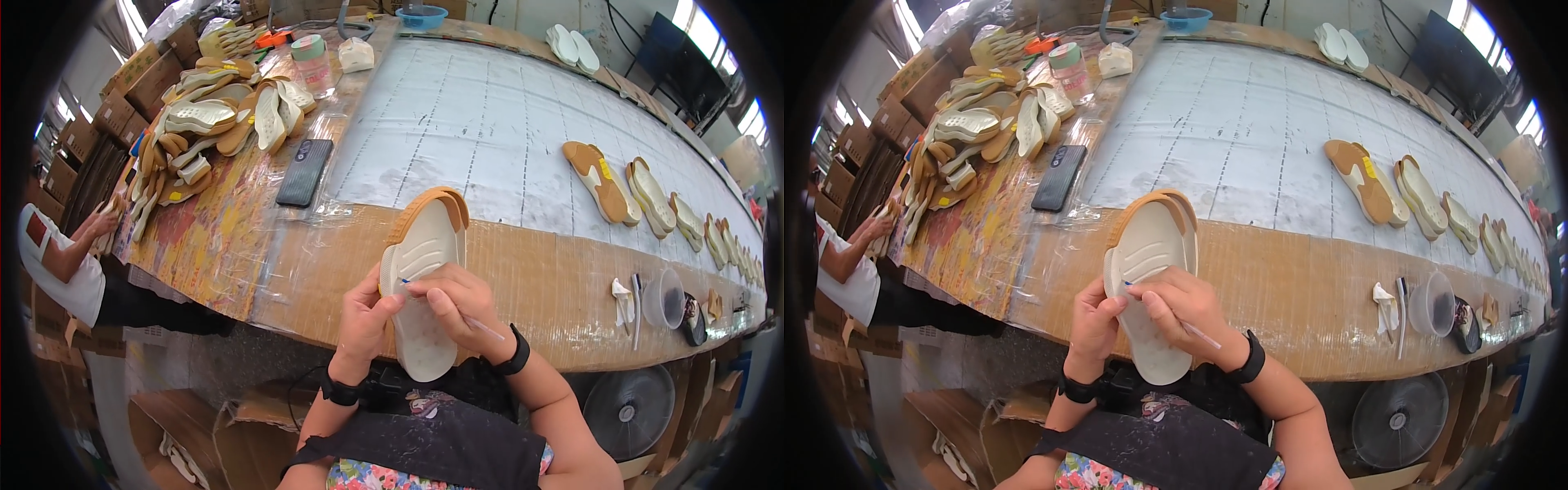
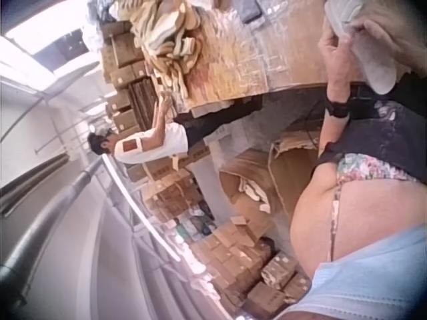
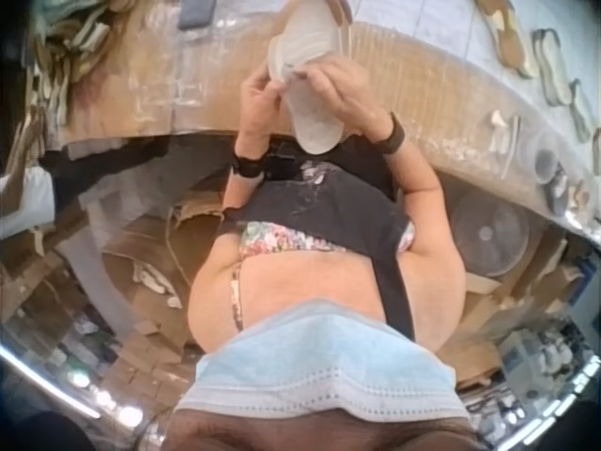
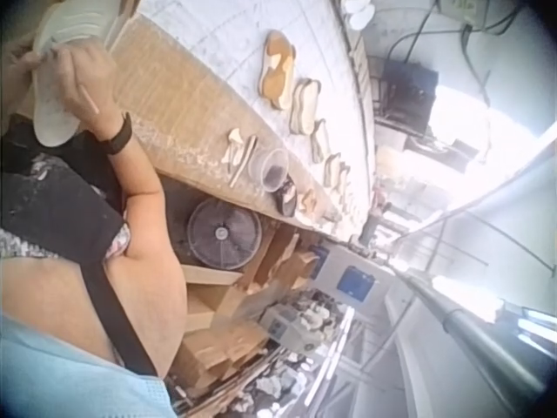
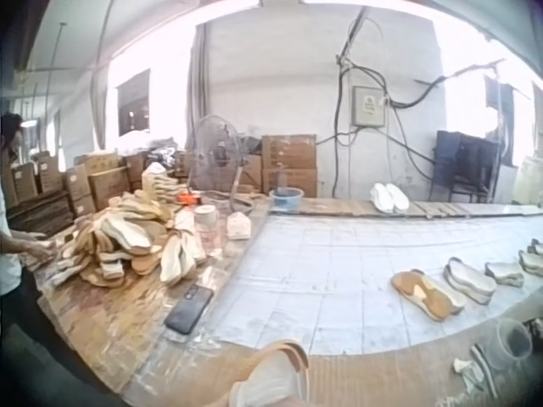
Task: The recorder is sorting, inspecting, and stacking shoe sole components at a workstation.
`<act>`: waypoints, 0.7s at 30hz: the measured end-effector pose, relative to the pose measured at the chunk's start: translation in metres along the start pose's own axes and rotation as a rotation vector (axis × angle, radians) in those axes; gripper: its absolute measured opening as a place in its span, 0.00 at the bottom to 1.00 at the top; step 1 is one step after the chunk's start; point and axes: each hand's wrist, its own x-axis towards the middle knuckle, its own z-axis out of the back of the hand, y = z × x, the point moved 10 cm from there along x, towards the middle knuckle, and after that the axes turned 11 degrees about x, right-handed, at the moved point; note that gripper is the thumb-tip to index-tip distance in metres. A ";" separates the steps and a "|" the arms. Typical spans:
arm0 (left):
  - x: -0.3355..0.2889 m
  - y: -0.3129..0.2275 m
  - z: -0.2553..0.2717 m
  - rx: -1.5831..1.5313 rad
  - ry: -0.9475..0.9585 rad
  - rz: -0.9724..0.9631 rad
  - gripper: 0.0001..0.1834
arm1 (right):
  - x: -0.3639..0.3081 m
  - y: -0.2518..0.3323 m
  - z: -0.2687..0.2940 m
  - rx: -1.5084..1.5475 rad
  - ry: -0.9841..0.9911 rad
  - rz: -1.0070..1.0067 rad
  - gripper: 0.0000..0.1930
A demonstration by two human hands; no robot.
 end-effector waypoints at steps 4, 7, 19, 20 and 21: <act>0.001 0.001 0.000 -0.008 -0.008 -0.001 0.27 | -0.001 -0.003 0.003 0.071 -0.022 -0.019 0.09; -0.001 0.006 0.003 -0.051 -0.029 0.028 0.26 | -0.016 -0.015 0.016 0.250 -0.166 -0.144 0.09; -0.002 0.050 0.040 -0.337 -0.168 0.162 0.31 | -0.084 -0.036 -0.008 -0.099 0.101 -0.520 0.28; 0.001 0.051 0.047 -0.377 -0.203 0.139 0.31 | -0.076 -0.029 -0.016 -0.105 0.128 -0.429 0.33; 0.004 0.051 0.054 -0.416 -0.235 0.115 0.30 | -0.070 -0.020 -0.025 -0.115 0.153 -0.339 0.38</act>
